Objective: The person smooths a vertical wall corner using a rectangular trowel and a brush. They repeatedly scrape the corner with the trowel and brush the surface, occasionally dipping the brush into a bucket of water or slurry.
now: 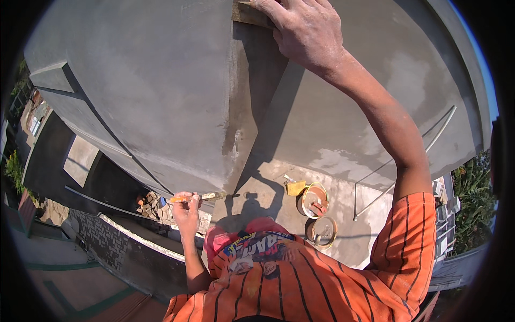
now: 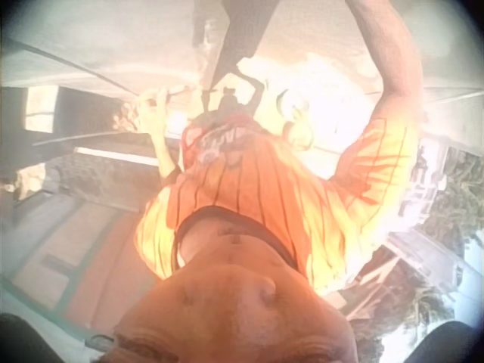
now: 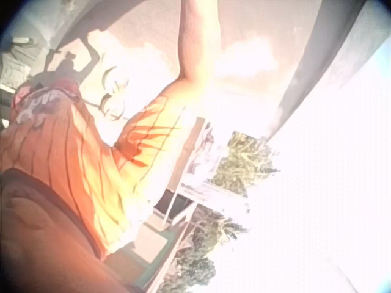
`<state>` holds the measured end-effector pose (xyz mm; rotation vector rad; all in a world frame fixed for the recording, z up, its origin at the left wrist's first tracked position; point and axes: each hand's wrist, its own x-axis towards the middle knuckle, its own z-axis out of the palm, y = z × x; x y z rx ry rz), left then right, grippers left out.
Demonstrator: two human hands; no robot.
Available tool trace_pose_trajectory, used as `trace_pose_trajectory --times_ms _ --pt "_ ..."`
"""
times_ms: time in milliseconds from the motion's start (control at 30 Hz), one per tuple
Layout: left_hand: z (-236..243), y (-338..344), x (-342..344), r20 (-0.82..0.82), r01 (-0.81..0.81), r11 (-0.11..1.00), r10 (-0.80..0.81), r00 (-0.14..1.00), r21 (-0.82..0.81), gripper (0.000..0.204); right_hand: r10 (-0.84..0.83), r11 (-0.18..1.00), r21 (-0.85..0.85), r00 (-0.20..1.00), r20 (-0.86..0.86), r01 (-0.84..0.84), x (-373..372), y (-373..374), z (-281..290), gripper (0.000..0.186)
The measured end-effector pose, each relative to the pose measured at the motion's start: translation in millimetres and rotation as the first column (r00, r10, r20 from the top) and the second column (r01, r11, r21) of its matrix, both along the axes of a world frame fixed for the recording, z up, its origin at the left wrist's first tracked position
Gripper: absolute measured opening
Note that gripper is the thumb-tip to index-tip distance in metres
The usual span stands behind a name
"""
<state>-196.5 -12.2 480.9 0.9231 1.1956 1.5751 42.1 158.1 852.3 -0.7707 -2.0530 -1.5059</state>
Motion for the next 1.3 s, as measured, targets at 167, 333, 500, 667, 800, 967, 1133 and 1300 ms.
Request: trace_pose_trajectory --times_ms 167,333,500,667,800,967,1133,1300 --pt "11.7 10.7 12.3 0.027 0.127 0.988 -0.13 0.991 0.084 0.015 -0.03 0.986 0.151 0.975 -0.221 0.064 11.8 -33.7 140.6 0.028" --pt "-2.3 -2.3 5.5 0.02 -0.021 0.999 0.021 1.0 0.028 0.014 0.09 0.98 0.175 0.995 0.045 -0.097 -8.7 -12.6 49.0 0.022" --pt "-29.9 8.8 -0.6 -0.16 0.045 0.999 -0.04 0.986 0.025 0.018 -0.047 0.999 0.002 0.987 0.152 0.047 10.5 -18.2 23.4 0.019" --pt "-29.4 28.8 3.5 -0.307 -0.013 0.989 0.059 0.95 0.148 0.019 -0.117 0.977 0.173 0.991 -0.064 0.126 10.3 -4.9 191.1 0.04" --pt "-10.9 29.4 23.8 -0.186 0.0 0.99 0.026 0.982 0.139 0.017 -0.215 0.934 0.247 0.959 -0.183 0.257 7.8 -20.7 297.5 0.038" --pt "-2.6 16.7 36.5 -0.094 0.012 0.995 -0.003 0.996 0.097 0.014 -0.146 0.98 0.104 0.969 -0.198 0.169 7.5 -17.0 303.9 0.036" --pt "-4.4 2.0 30.0 -0.122 0.009 1.0 -0.008 0.992 0.007 0.017 -0.061 0.991 -0.113 0.987 0.149 0.078 4.8 4.1 107.4 0.006" --pt "-9.9 23.0 15.3 -0.335 -0.008 0.999 0.019 0.942 0.034 0.02 -0.058 0.891 -0.426 0.97 0.236 0.157 17.4 -42.5 14.3 0.014"
